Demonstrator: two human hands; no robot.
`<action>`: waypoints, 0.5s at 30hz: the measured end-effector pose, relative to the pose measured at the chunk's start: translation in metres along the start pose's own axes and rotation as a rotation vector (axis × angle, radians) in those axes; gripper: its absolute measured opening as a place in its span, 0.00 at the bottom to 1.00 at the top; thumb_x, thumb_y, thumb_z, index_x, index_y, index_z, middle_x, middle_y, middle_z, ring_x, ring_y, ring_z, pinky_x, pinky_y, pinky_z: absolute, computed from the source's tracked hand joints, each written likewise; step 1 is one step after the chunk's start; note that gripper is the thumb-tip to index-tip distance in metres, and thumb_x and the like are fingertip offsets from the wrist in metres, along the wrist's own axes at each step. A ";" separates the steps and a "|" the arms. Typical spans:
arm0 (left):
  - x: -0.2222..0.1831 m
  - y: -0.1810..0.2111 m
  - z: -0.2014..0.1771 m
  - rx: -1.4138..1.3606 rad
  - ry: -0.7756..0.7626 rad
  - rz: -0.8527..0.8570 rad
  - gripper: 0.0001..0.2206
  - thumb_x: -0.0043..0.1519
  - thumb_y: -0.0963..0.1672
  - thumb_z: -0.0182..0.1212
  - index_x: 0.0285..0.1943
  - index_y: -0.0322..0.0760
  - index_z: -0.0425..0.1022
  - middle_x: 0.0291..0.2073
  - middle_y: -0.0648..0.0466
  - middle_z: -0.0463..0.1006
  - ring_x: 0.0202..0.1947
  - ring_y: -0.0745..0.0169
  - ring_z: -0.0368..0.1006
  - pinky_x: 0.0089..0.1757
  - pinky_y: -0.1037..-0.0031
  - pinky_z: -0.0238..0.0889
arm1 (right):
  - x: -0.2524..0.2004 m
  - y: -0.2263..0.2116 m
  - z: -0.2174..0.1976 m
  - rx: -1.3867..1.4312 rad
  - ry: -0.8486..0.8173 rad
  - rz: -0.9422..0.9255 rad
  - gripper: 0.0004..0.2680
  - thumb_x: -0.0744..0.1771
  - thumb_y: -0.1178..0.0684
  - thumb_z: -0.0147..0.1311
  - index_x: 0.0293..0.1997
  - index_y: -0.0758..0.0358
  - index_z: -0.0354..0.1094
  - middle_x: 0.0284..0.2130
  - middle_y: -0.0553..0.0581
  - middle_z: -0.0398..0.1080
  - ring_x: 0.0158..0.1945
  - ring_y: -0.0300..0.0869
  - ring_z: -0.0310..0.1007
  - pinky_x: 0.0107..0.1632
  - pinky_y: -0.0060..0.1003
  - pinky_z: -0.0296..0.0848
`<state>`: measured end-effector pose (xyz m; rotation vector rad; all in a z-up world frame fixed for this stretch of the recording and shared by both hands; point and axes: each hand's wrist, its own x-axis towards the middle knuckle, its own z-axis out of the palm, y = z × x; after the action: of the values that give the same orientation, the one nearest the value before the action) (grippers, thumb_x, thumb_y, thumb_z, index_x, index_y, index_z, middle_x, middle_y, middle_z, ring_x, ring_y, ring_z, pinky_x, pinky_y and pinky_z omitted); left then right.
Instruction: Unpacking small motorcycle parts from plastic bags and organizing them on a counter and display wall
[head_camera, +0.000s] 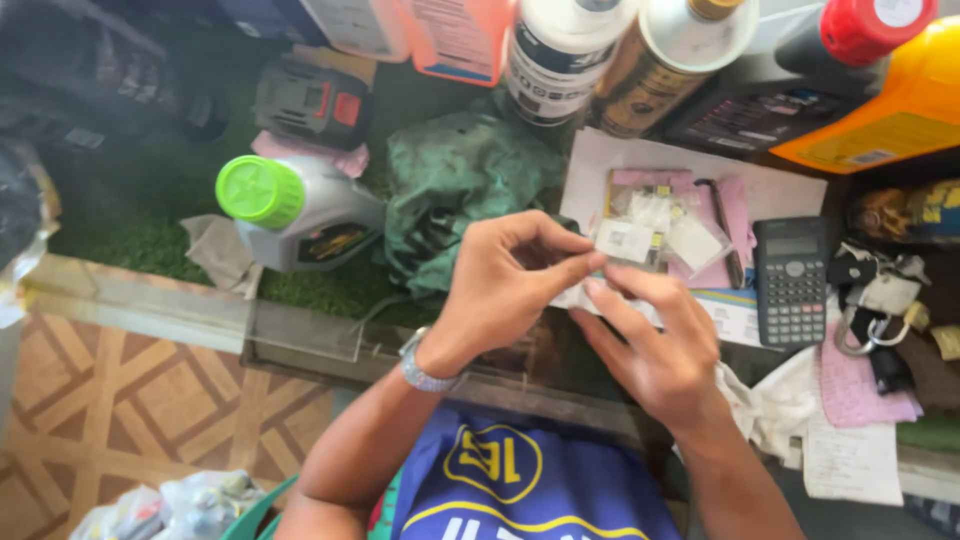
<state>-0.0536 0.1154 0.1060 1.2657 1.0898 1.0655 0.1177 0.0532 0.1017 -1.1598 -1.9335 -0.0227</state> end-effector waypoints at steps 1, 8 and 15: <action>0.001 -0.007 0.007 -0.148 0.000 -0.099 0.08 0.52 0.41 0.77 0.37 0.39 0.84 0.23 0.55 0.82 0.26 0.75 0.76 0.32 0.84 0.69 | 0.001 0.003 0.006 -0.032 0.034 -0.058 0.10 0.60 0.64 0.73 0.43 0.66 0.81 0.39 0.63 0.78 0.34 0.50 0.78 0.37 0.41 0.78; 0.006 -0.035 0.023 -0.402 -0.077 -0.274 0.12 0.53 0.42 0.76 0.45 0.33 0.84 0.26 0.46 0.83 0.24 0.69 0.77 0.26 0.84 0.66 | 0.003 0.013 0.013 -0.219 0.100 -0.202 0.03 0.64 0.67 0.66 0.39 0.72 0.79 0.36 0.66 0.77 0.31 0.51 0.79 0.33 0.41 0.78; 0.010 -0.047 0.019 -0.143 -0.193 -0.004 0.12 0.58 0.44 0.74 0.51 0.46 0.84 0.38 0.52 0.82 0.32 0.68 0.76 0.34 0.82 0.68 | -0.016 0.021 0.021 -0.289 0.191 -0.109 0.01 0.66 0.66 0.65 0.38 0.74 0.78 0.33 0.64 0.78 0.32 0.50 0.79 0.36 0.41 0.79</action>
<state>-0.0331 0.1205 0.0584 1.2238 0.8546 0.9786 0.1226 0.0621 0.0698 -1.1884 -1.8603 -0.4687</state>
